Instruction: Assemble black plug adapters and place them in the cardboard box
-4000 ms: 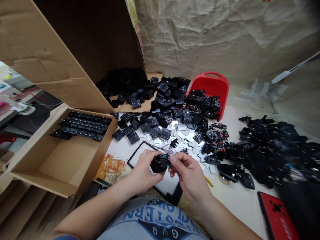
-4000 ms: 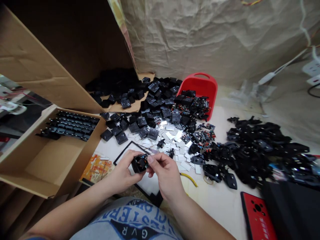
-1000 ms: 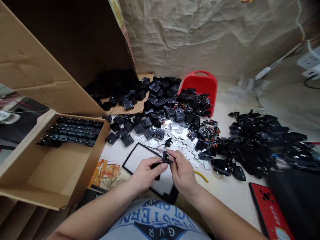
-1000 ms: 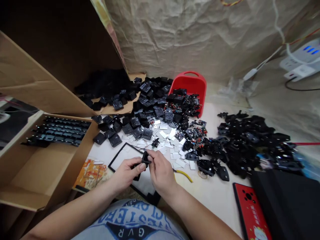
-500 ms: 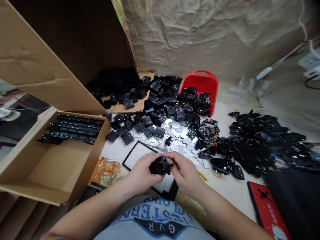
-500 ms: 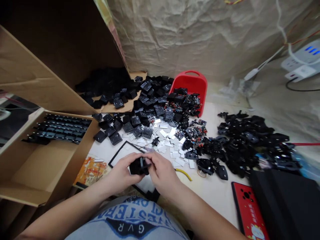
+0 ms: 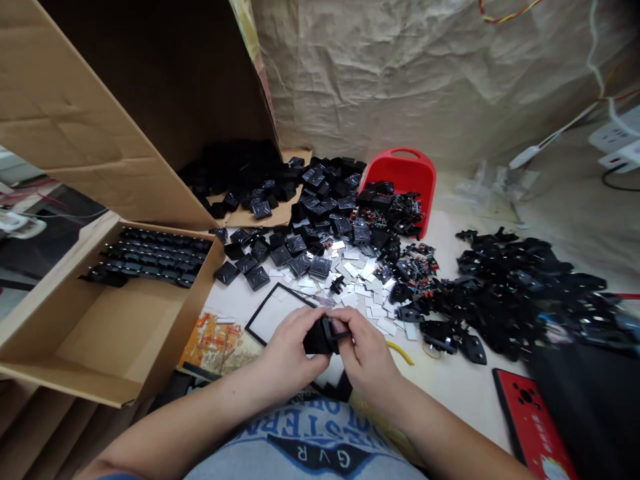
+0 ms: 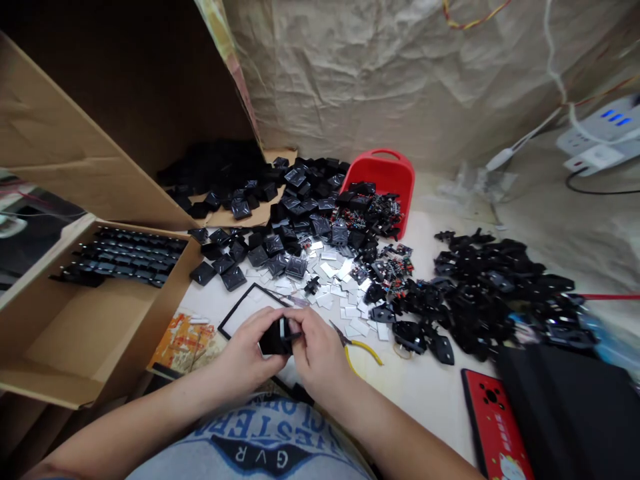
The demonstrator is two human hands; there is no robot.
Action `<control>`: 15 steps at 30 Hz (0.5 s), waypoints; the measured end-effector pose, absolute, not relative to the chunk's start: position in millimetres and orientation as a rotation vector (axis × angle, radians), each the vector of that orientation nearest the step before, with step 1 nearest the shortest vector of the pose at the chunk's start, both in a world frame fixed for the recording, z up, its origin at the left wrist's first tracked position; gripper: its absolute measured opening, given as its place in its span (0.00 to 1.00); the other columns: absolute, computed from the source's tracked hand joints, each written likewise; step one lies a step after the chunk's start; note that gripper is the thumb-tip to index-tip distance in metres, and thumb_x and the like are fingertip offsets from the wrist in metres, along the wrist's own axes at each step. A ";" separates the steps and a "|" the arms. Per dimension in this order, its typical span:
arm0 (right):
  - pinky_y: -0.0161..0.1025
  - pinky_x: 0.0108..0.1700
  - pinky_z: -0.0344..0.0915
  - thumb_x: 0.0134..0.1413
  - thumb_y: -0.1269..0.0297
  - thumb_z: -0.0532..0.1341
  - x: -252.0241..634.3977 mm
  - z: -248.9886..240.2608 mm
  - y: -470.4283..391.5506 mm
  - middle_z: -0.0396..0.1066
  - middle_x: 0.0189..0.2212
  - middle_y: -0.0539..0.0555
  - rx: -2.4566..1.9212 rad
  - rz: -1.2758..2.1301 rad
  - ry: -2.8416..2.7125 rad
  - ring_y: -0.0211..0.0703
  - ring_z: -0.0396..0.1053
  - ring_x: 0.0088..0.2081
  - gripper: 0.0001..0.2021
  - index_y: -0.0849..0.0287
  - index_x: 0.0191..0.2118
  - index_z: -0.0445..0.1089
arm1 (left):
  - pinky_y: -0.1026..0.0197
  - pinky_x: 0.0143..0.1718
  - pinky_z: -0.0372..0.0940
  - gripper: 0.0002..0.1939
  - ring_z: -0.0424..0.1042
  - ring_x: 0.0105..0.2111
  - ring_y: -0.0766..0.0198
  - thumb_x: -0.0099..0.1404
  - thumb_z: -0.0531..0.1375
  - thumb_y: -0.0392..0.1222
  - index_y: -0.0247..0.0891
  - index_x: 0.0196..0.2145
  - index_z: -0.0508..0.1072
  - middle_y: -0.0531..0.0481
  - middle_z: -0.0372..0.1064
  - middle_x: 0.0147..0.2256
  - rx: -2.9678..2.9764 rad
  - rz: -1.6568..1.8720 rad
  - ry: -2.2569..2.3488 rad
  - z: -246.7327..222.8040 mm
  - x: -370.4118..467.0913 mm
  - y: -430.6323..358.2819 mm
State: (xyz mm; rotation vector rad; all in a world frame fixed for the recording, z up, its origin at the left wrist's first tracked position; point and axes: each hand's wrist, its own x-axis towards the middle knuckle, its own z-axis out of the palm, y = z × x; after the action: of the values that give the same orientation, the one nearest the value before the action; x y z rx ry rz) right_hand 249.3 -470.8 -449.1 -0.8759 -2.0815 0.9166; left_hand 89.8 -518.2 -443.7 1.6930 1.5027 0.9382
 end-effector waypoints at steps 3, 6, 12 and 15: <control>0.43 0.38 0.69 0.53 0.79 0.50 248.3 -453.7 -473.3 0.69 0.35 0.54 -0.784 0.701 -2.155 0.46 0.70 0.36 0.22 0.54 0.52 0.60 | 0.50 0.49 0.65 0.33 0.67 0.46 0.54 0.50 0.56 0.27 0.39 0.55 0.65 0.45 0.68 0.44 1.774 0.919 1.522 -442.6 89.0 -520.3; 0.41 0.33 0.68 0.52 0.79 0.49 247.4 -456.9 -475.5 0.65 0.32 0.53 -0.759 0.601 -2.185 0.45 0.68 0.31 0.22 0.56 0.52 0.59 | 0.48 0.50 0.65 0.35 0.66 0.46 0.53 0.50 0.55 0.27 0.37 0.58 0.63 0.44 0.67 0.44 1.844 0.889 1.546 -440.4 89.2 -523.9; 0.38 0.27 0.66 0.50 0.80 0.49 244.1 -459.7 -479.3 0.63 0.30 0.51 -0.704 0.503 -2.204 0.42 0.65 0.26 0.22 0.57 0.51 0.57 | 0.45 0.47 0.66 0.38 0.65 0.43 0.50 0.49 0.55 0.27 0.37 0.59 0.61 0.43 0.66 0.41 1.878 0.811 1.666 -438.0 96.8 -534.6; 0.38 0.27 0.67 0.48 0.81 0.49 241.5 -463.5 -484.1 0.64 0.31 0.52 -0.712 0.464 -2.178 0.43 0.66 0.26 0.24 0.57 0.51 0.56 | 0.43 0.47 0.65 0.37 0.64 0.42 0.50 0.48 0.55 0.27 0.37 0.58 0.63 0.43 0.66 0.40 1.882 0.788 1.726 -438.2 101.3 -538.2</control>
State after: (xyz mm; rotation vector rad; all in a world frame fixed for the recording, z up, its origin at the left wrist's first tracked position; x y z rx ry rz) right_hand 241.5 -484.1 -463.5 -0.7119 -2.1780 0.4643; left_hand 101.3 -538.2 -438.2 1.8817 1.7255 0.7879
